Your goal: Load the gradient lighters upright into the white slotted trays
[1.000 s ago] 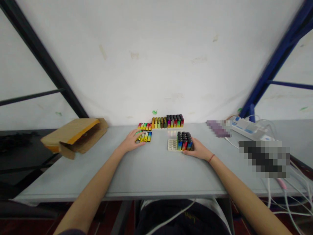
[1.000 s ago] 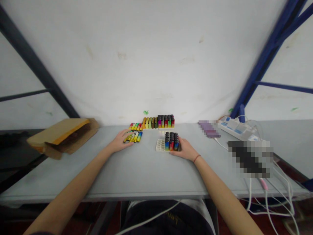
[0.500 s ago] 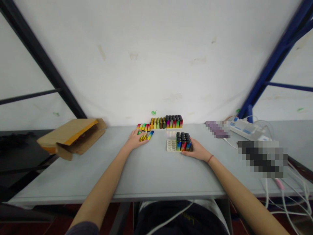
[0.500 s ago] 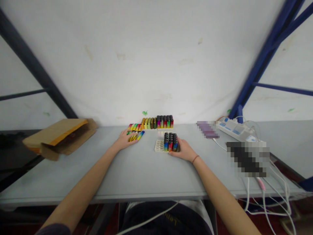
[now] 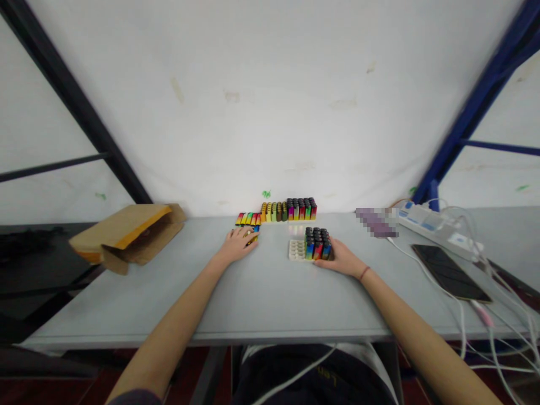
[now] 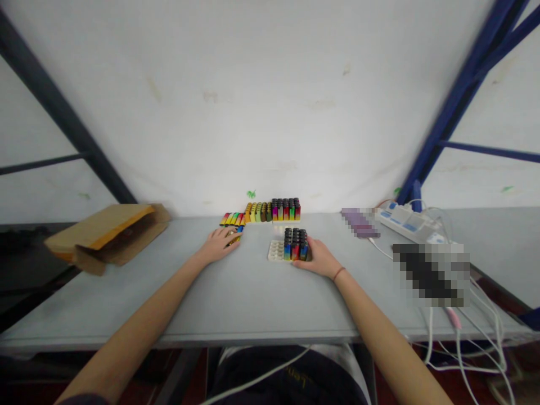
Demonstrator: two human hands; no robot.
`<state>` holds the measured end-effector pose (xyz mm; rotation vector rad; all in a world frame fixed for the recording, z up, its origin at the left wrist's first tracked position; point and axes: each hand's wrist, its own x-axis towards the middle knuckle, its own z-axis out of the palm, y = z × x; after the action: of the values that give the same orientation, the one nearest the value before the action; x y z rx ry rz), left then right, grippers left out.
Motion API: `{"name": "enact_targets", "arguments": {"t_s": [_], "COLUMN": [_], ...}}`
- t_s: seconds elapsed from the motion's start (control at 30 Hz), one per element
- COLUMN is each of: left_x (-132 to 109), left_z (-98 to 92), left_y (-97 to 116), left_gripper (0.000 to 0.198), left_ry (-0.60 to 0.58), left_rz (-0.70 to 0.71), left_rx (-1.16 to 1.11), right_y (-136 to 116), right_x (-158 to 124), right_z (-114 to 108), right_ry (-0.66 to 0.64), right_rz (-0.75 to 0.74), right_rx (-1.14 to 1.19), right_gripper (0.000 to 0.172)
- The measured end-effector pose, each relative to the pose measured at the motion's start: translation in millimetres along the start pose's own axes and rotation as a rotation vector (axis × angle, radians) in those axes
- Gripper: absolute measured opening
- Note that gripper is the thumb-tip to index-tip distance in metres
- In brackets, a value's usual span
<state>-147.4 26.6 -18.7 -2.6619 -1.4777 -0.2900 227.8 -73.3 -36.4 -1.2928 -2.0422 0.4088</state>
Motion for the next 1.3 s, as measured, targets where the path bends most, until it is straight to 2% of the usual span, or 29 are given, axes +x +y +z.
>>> {"name": "enact_targets", "arguments": {"t_s": [0.2,0.3,0.43,0.57,0.83,0.93,1.03,1.1,1.17,1.3], "left_x": [23,28,22,19,29,22,14,12,15,33], "left_z": [-4.7,-5.0,-2.6,-1.5,0.2,0.0,-4.9,-9.5,-12.0,-3.9], "left_y": [-11,-13,-11,-10,-18,-23,-22,-10,14,91], "left_gripper": [0.043,0.049,0.063,0.062,0.065,0.065,0.062,0.062,0.067,0.091], "left_ry": [-0.045,-0.013,0.101,0.103,0.022,0.063,0.155,0.201,0.176,-0.002], "left_rz": [0.010,0.003,-0.134,-0.228,-0.259,-0.235,-0.193,-0.095,0.041,0.208], "left_rx": [-0.058,-0.063,-0.029,-0.063,-0.144,-0.157,-0.208,-0.293,-0.436,-0.779], "right_y": [2,3,2,1,-3,-3,-2,-2,-2,0], "right_x": [0,0,0,0,0,0,0,0,0,1], "right_z": [0,0,1,1,-1,0,0,-1,-1,0], "right_ry": [0.009,0.011,0.010,0.013,0.007,0.006,0.016,0.021,0.018,0.019], "right_rz": [0.005,0.011,0.005,0.004,0.006,0.001,0.000,-0.003,-0.007,-0.015], "right_rx": [0.013,0.018,0.010,0.011,0.001,0.001,0.007,0.015,0.020,0.034], "right_gripper": [0.068,0.069,0.066,0.064,0.068,0.067,0.065,0.065,0.065,0.069]}}
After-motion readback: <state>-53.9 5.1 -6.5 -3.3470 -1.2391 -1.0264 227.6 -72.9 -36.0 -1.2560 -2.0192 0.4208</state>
